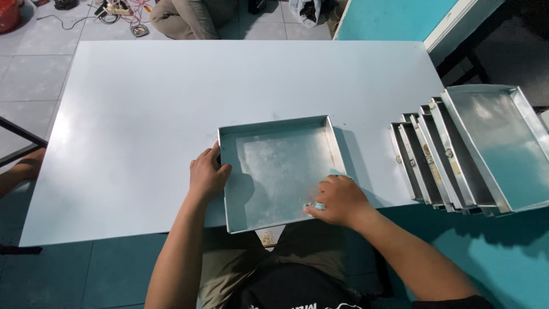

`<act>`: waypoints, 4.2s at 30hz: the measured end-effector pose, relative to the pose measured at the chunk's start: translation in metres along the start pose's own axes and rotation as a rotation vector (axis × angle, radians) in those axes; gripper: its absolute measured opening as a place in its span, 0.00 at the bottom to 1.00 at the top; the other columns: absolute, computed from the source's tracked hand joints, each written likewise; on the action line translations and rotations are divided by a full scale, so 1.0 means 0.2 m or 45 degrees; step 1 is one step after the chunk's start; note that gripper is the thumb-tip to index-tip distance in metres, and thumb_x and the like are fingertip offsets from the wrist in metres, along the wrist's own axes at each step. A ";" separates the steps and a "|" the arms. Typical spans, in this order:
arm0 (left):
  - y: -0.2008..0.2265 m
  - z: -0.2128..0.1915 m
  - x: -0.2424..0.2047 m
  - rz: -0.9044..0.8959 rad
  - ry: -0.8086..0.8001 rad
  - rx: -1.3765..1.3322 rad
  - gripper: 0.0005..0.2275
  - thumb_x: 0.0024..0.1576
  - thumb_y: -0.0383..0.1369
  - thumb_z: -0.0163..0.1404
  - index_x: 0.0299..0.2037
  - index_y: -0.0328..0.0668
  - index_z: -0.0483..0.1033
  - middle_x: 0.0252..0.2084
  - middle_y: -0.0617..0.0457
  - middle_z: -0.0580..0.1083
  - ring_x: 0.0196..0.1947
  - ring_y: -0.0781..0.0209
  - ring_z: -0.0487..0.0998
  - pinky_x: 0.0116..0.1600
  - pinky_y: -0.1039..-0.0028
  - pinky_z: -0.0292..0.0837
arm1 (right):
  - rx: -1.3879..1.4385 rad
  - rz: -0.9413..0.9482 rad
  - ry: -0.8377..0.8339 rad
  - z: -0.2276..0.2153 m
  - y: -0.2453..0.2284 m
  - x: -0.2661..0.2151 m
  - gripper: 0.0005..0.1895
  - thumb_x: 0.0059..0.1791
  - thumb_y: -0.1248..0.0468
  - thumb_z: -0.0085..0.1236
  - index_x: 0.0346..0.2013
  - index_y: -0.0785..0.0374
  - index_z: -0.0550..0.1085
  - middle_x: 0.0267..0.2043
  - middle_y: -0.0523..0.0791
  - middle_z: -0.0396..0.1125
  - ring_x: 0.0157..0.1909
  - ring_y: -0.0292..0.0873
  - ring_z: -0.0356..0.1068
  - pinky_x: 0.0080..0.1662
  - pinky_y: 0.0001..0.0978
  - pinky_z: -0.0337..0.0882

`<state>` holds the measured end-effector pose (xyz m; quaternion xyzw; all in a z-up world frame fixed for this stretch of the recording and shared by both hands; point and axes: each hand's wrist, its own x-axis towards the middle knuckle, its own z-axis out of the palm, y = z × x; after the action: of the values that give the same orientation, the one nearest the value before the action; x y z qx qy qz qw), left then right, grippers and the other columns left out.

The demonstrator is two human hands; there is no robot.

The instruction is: The person wipes the inside of a metal tray with a cloth, then flips it over and wipes the top surface. The tray is placed on a white table with other trays stacked nearby.

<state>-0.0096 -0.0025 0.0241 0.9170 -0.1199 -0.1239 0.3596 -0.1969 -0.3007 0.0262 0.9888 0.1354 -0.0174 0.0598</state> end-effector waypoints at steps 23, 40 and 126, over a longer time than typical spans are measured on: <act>0.16 0.66 -0.56 1.104 0.215 0.719 0.06 0.59 0.39 0.52 0.33 0.50 0.74 0.28 0.54 0.73 0.24 0.54 0.75 0.27 0.66 0.67 | 0.362 0.405 0.091 -0.16 0.07 -0.09 0.36 0.42 0.31 0.58 0.57 0.46 0.72 0.57 0.46 0.63 0.62 0.53 0.61 0.61 0.55 0.62; 0.11 0.66 -0.52 1.188 -0.039 0.774 0.02 0.58 0.29 0.47 0.38 0.48 0.73 0.28 0.53 0.71 0.21 0.58 0.70 0.25 0.69 0.66 | 0.070 0.578 -0.409 -0.06 0.13 0.26 0.22 0.51 0.54 0.50 0.55 0.63 0.72 0.58 0.51 0.66 0.59 0.53 0.66 0.57 0.48 0.71; 0.11 0.63 -0.53 1.277 0.076 0.675 0.06 0.61 0.33 0.45 0.33 0.50 0.74 0.26 0.55 0.72 0.21 0.60 0.70 0.25 0.72 0.62 | 0.271 0.886 -0.128 -0.24 0.34 0.69 0.28 0.58 0.46 0.42 0.59 0.67 0.70 0.51 0.52 0.71 0.49 0.58 0.72 0.41 0.52 0.74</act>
<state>-0.1520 -0.0646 -0.0360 0.8098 -0.5577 0.1224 0.1351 -0.0455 -0.3237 0.0739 0.9743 -0.2148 -0.0586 -0.0345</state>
